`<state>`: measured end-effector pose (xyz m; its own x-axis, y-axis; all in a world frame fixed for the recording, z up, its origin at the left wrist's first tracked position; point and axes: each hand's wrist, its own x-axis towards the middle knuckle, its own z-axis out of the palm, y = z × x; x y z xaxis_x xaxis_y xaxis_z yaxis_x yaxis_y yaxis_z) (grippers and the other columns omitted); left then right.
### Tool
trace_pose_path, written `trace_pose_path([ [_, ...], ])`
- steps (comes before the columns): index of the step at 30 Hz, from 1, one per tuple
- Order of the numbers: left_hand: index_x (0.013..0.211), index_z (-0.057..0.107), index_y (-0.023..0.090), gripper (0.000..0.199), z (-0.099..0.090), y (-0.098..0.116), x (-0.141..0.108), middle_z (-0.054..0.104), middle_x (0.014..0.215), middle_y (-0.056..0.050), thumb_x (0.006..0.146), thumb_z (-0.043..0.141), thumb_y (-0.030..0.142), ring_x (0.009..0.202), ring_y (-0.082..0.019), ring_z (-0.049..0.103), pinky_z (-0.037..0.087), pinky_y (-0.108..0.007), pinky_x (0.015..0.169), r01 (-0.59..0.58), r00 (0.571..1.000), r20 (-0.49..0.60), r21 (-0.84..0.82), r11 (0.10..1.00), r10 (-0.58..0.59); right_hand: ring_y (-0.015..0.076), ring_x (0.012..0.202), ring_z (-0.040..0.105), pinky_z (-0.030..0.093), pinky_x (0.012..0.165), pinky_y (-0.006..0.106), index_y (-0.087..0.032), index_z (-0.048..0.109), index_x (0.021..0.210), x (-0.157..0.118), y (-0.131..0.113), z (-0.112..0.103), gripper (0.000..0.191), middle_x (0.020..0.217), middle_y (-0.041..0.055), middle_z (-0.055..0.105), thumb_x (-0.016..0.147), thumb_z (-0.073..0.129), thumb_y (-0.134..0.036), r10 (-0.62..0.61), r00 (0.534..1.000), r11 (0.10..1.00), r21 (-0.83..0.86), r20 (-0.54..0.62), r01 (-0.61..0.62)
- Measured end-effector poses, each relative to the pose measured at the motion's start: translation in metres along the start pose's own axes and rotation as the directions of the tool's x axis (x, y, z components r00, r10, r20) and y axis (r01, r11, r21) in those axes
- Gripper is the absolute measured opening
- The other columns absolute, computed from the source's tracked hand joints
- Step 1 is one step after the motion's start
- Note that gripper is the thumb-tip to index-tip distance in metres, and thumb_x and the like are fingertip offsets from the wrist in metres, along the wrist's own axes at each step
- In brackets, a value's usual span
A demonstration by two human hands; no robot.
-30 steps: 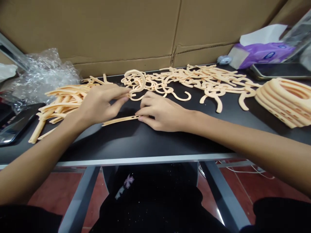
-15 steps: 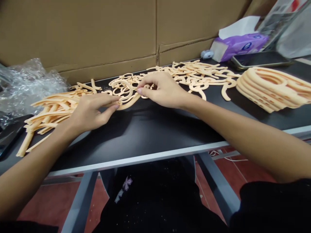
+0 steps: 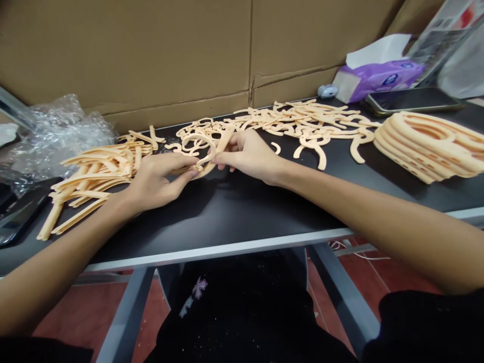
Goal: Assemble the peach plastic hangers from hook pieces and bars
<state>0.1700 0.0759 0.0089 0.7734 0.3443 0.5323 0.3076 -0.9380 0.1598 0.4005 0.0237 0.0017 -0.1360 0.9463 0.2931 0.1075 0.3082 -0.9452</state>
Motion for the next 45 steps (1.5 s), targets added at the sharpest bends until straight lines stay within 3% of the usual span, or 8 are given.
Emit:
trace_pose_path([
  [4,0.096,0.079,0.018,0.024,0.003,0.007,0.000,0.080,0.091,-0.006,0.098,0.059,0.033,0.080,-0.018,0.073,0.055,-0.028,0.073,0.087,0.996,0.010,-0.109,0.990,-0.086,0.0170,0.071,0.068,0.056,0.066,0.030,-0.016,0.078,0.081,-0.003,0.003,0.004,0.029,0.077,0.0048,0.076,0.071,0.089,-0.040,-0.024,0.993,0.997,-0.067,0.115,0.032],
  [8,0.096,0.080,0.017,0.026,0.005,0.007,0.001,0.080,0.088,-0.006,0.092,0.068,0.039,0.074,-0.017,0.072,0.057,-0.027,0.070,0.245,0.969,0.055,-0.310,0.918,-0.240,0.0203,0.076,0.071,0.058,0.067,0.031,-0.018,0.077,0.077,-0.003,0.004,0.002,0.026,0.080,0.0044,0.078,0.068,0.091,-0.037,-0.046,0.992,0.993,-0.105,0.114,0.058],
  [16,0.097,0.081,0.015,0.028,0.006,0.000,0.003,0.079,0.085,-0.006,0.088,0.072,0.040,0.075,-0.017,0.072,0.060,-0.029,0.073,0.357,0.933,0.157,-0.522,0.775,-0.324,0.0103,0.040,0.053,0.039,0.033,0.023,-0.013,0.070,0.072,-0.001,-0.007,-0.005,0.022,0.061,0.0068,0.068,0.068,0.089,-0.021,0.102,0.995,0.992,-0.072,0.008,-0.101],
  [18,0.095,0.082,0.015,0.027,0.006,-0.001,0.003,0.079,0.085,-0.007,0.087,0.072,0.039,0.075,-0.018,0.072,0.060,-0.029,0.072,0.346,0.936,0.141,-0.518,0.782,-0.321,0.0124,0.043,0.057,0.038,0.030,0.021,-0.013,0.069,0.070,0.000,-0.006,-0.006,0.020,0.060,0.0074,0.067,0.068,0.088,-0.017,0.143,0.990,0.990,-0.013,-0.017,-0.143],
  [22,0.091,0.082,0.017,0.025,0.006,-0.002,0.004,0.080,0.095,-0.009,0.086,0.073,0.039,0.083,-0.019,0.072,0.059,-0.030,0.075,0.304,0.950,0.085,-0.466,0.831,-0.301,0.0172,0.051,0.066,0.051,0.038,0.023,-0.013,0.069,0.072,0.002,-0.004,-0.006,0.016,0.063,0.0094,0.068,0.069,0.084,-0.009,0.238,0.970,0.968,0.099,-0.043,-0.233],
  [28,0.092,0.082,0.016,0.024,0.006,-0.005,0.003,0.079,0.095,-0.009,0.086,0.073,0.037,0.083,-0.019,0.072,0.058,-0.030,0.075,0.285,0.955,0.065,-0.462,0.840,-0.289,0.0178,0.051,0.067,0.057,0.043,0.026,-0.014,0.067,0.070,0.002,-0.011,-0.001,0.017,0.062,0.0082,0.068,0.068,0.080,-0.003,0.316,0.936,0.946,0.128,-0.153,-0.298],
  [34,0.088,0.083,0.017,0.022,0.007,-0.006,0.002,0.080,0.089,-0.007,0.084,0.075,0.037,0.076,-0.017,0.072,0.056,-0.028,0.070,0.250,0.965,0.030,-0.410,0.877,-0.261,0.0180,0.052,0.069,0.061,0.047,0.027,-0.014,0.069,0.068,0.001,-0.013,0.002,0.013,0.059,0.0053,0.067,0.067,0.079,-0.005,0.259,0.948,0.963,0.124,-0.185,-0.239],
  [45,0.096,0.083,0.022,0.016,0.009,-0.014,-0.001,0.080,0.086,-0.003,0.094,0.067,0.022,0.079,-0.017,0.074,0.057,-0.029,0.076,-0.064,0.998,-0.029,-0.122,0.991,0.061,0.0176,0.055,0.068,0.063,0.058,0.033,-0.016,0.071,0.073,-0.005,-0.006,0.004,0.011,0.061,0.0031,0.067,0.073,0.080,-0.010,0.082,0.976,0.993,-0.067,-0.204,-0.097],
])
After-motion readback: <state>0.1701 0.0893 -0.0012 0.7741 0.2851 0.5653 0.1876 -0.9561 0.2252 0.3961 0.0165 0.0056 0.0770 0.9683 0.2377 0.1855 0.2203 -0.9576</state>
